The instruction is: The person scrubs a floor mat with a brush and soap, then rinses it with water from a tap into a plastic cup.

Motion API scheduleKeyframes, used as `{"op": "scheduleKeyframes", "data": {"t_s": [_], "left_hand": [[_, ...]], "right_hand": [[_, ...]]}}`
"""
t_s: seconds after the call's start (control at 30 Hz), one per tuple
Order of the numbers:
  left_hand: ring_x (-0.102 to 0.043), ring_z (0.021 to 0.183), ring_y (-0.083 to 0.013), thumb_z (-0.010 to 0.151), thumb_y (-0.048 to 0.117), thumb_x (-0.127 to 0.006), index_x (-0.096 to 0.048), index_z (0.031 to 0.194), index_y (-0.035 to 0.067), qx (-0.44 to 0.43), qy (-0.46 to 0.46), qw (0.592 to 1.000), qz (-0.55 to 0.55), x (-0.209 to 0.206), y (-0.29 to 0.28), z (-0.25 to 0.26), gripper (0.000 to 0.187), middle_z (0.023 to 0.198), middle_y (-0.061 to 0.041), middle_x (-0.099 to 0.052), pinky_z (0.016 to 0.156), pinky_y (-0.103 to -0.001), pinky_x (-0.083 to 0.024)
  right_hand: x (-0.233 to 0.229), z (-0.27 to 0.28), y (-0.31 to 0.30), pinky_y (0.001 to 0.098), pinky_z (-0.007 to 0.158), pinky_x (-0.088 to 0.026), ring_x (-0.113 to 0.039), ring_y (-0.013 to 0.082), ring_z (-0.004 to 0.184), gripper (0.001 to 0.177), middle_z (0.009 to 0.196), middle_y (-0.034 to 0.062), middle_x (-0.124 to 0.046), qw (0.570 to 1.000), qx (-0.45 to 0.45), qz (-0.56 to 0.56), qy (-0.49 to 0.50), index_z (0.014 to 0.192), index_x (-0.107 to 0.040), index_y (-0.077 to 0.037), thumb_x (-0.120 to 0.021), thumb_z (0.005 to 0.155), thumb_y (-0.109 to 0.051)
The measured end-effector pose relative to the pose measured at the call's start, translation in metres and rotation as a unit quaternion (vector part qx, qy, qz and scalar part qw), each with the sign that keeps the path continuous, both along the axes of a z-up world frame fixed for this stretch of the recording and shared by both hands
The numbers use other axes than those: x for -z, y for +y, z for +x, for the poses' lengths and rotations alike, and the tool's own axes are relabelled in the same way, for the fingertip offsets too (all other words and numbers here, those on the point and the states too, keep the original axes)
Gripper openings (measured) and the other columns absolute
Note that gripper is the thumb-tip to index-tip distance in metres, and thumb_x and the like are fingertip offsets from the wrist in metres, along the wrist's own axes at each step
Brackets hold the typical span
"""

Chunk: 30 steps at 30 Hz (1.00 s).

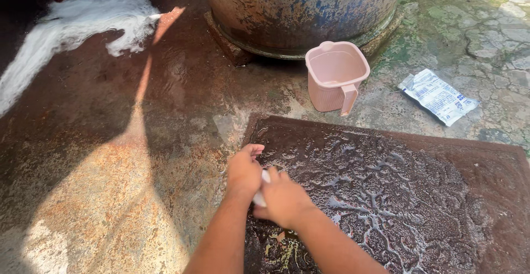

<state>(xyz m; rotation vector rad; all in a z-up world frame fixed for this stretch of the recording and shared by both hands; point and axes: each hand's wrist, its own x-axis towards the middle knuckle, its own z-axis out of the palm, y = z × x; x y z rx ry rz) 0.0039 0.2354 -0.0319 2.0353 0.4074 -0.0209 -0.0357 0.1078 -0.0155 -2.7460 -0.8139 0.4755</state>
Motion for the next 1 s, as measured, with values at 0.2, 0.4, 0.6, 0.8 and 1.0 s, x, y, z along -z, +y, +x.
{"op": "scheduleKeyframes", "data": {"t_s": [0.2, 0.4, 0.6, 0.8, 1.0], "left_hand": [[-0.069, 0.111, -0.0202, 0.089, -0.006, -0.051, -0.071, 0.124, 0.014, 0.041, 0.004, 0.998, 0.045, -0.024, 0.017, -0.011, 0.045, 0.119, -0.008, -0.074, 0.1, -0.034, -0.051], [-0.073, 0.105, -0.024, 0.091, -0.002, -0.052, -0.068, 0.129, 0.019, 0.05, 0.047, 0.994, 0.08, -0.036, 0.078, -0.023, 0.046, 0.114, -0.01, -0.076, 0.097, -0.036, -0.055], [-0.073, 0.106, -0.0244, 0.093, 0.0, -0.051, -0.065, 0.132, 0.019, 0.053, 0.085, 0.992, 0.078, -0.027, 0.071, -0.036, 0.046, 0.116, -0.012, -0.075, 0.097, -0.039, -0.055], [-0.072, 0.111, -0.0284, 0.094, 0.009, -0.055, -0.063, 0.135, 0.024, 0.03, 0.13, 0.987, 0.091, -0.055, 0.047, -0.034, 0.044, 0.122, -0.014, -0.073, 0.1, -0.041, -0.054], [-0.065, 0.119, -0.033, 0.091, 0.005, -0.054, -0.065, 0.133, 0.026, 0.072, 0.084, 0.98, 0.164, -0.055, 0.039, -0.045, 0.048, 0.131, -0.012, -0.067, 0.105, -0.044, -0.05]], "right_hand": [[-0.014, 0.041, -0.113, 0.0493, 0.101, -0.054, -0.054, 0.042, 0.12, 0.11, 0.138, 0.0265, -0.042, 0.951, 0.294, -0.096, 0.002, 0.167, -0.005, -0.02, -0.073, 0.087, -0.05], [-0.002, 0.062, -0.102, 0.0525, 0.101, -0.052, -0.054, 0.0501, 0.118, 0.106, 0.14, 0.0318, -0.041, 0.917, 0.395, -0.052, -0.006, 0.167, -0.009, -0.016, -0.072, 0.09, -0.053], [-0.005, 0.02, 0.026, 0.049, 0.102, -0.052, -0.05, 0.0462, 0.12, 0.111, 0.14, 0.0299, -0.037, 0.987, 0.151, 0.0, 0.053, 0.164, -0.005, -0.012, -0.075, 0.086, -0.048], [-0.018, -0.021, 0.044, 0.0475, 0.106, -0.048, -0.048, 0.0413, 0.124, 0.096, 0.138, 0.0253, -0.04, 0.998, 0.015, 0.035, 0.059, 0.152, -0.025, -0.01, -0.083, 0.083, -0.042], [-0.026, 0.032, -0.109, 0.0513, 0.095, -0.055, -0.052, 0.0426, 0.12, 0.112, 0.137, 0.0261, -0.041, 0.936, 0.344, -0.051, -0.054, 0.166, -0.008, -0.018, -0.075, 0.084, -0.053]]}}
